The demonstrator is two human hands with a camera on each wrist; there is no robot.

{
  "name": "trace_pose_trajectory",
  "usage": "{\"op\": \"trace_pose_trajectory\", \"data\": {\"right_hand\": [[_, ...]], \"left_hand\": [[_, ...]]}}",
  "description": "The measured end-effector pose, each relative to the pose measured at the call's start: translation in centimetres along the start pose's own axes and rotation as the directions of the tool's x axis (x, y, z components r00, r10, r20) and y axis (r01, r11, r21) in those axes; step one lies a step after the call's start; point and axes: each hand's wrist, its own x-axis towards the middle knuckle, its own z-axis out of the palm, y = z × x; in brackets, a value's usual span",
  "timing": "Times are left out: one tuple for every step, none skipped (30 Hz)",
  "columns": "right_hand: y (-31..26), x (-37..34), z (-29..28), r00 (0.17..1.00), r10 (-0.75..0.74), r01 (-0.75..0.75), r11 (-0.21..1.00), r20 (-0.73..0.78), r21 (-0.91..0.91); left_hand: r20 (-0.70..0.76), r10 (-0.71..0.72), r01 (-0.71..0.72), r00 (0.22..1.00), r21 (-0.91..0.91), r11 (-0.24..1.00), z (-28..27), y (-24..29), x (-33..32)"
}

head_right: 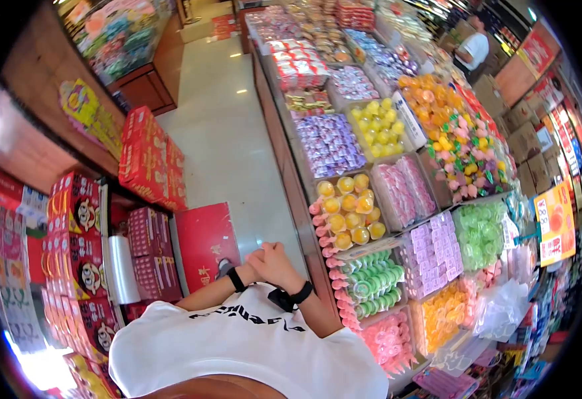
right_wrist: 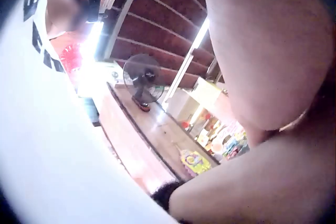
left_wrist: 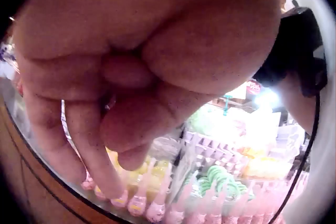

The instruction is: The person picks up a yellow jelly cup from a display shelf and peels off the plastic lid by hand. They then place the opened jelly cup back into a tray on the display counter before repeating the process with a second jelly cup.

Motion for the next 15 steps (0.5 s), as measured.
{"op": "trace_pose_trajectory", "data": {"right_hand": [[-1.1, -0.1, 0.3, 1.000, -0.016, 0.016, 1.000, 0.019, -0.005], [-2.3, 0.0, 0.5, 0.983, 0.046, -0.041, 0.999, 0.176, -0.031], [-3.6, 0.0, 0.7, 0.939, 0.112, -0.094, 0.993, 0.325, -0.071], [-4.5, -0.2, 1.6, 0.935, 0.099, -0.076, 0.994, 0.341, -0.080], [-5.5, -0.4, 2.7, 0.918, 0.083, -0.044, 0.993, 0.387, -0.109], [-6.5, -0.6, 3.9, 0.898, 0.067, -0.008, 0.991, 0.434, -0.136], [-7.6, -0.8, 5.1, 0.889, 0.055, 0.013, 0.989, 0.454, -0.146], [-8.9, -1.0, 6.4, 0.857, 0.043, 0.054, 0.984, 0.514, -0.172], [-10.0, -1.4, 7.9, 0.819, 0.034, 0.096, 0.976, 0.573, -0.195], [-10.7, -1.8, 9.6, 0.800, 0.028, 0.118, 0.972, 0.600, -0.201], [-11.3, -2.2, 11.5, 0.776, -0.036, 0.164, 0.975, 0.629, -0.147], [-12.0, -2.8, 13.2, 0.746, -0.099, 0.209, 0.974, 0.658, -0.090], [-13.4, -3.4, 14.7, 0.713, -0.103, 0.232, 0.968, 0.693, -0.095], [-15.0, -4.2, 16.2, 0.664, -0.098, 0.217, 0.974, 0.741, -0.066], [-16.4, -5.0, 17.6, 0.605, -0.097, 0.207, 0.977, 0.790, -0.039]], "left_hand": [[-0.015, -0.027, 0.027, 1.000, 0.008, 1.000, -0.5, 0.2, -1.3], [-0.028, -0.054, 0.054, 0.998, 0.017, 0.998, -1.1, 0.4, -2.7], [-0.045, -0.077, 0.078, 0.996, 0.026, 0.997, -1.5, 0.5, -4.1], [-0.063, -0.102, 0.104, 0.993, 0.035, 0.994, -2.0, 0.6, -5.7], [-0.081, -0.121, 0.125, 0.989, 0.043, 0.991, -2.4, 0.7, -7.2], [-0.103, -0.144, 0.150, 0.984, 0.054, 0.987, -3.0, 0.8, -8.9], [-0.123, -0.166, 0.175, 0.978, 0.065, 0.982, -3.5, 0.8, -10.7], [-0.143, -0.191, 0.204, 0.971, 0.077, 0.976, -4.0, 0.9, -12.7], [-0.164, -0.217, 0.233, 0.962, 0.084, 0.969, -4.6, 1.1, -14.9], [-0.186, -0.244, 0.264, 0.952, 0.089, 0.960, -5.0, 1.4, -17.2], [-0.208, -0.274, 0.298, 0.939, 0.092, 0.950, -5.4, 1.7, -19.6], [-0.234, -0.301, 0.331, 0.924, 0.101, 0.938, -5.8, 1.9, -21.9], [-0.258, -0.325, 0.361, 0.910, 0.106, 0.927, -6.0, 2.4, -24.3], [-0.284, -0.347, 0.390, 0.894, 0.110, 0.914, -6.3, 2.8, -26.5], [-0.318, -0.366, 0.418, 0.874, 0.111, 0.902, -6.6, 3.5, -28.8]]}}
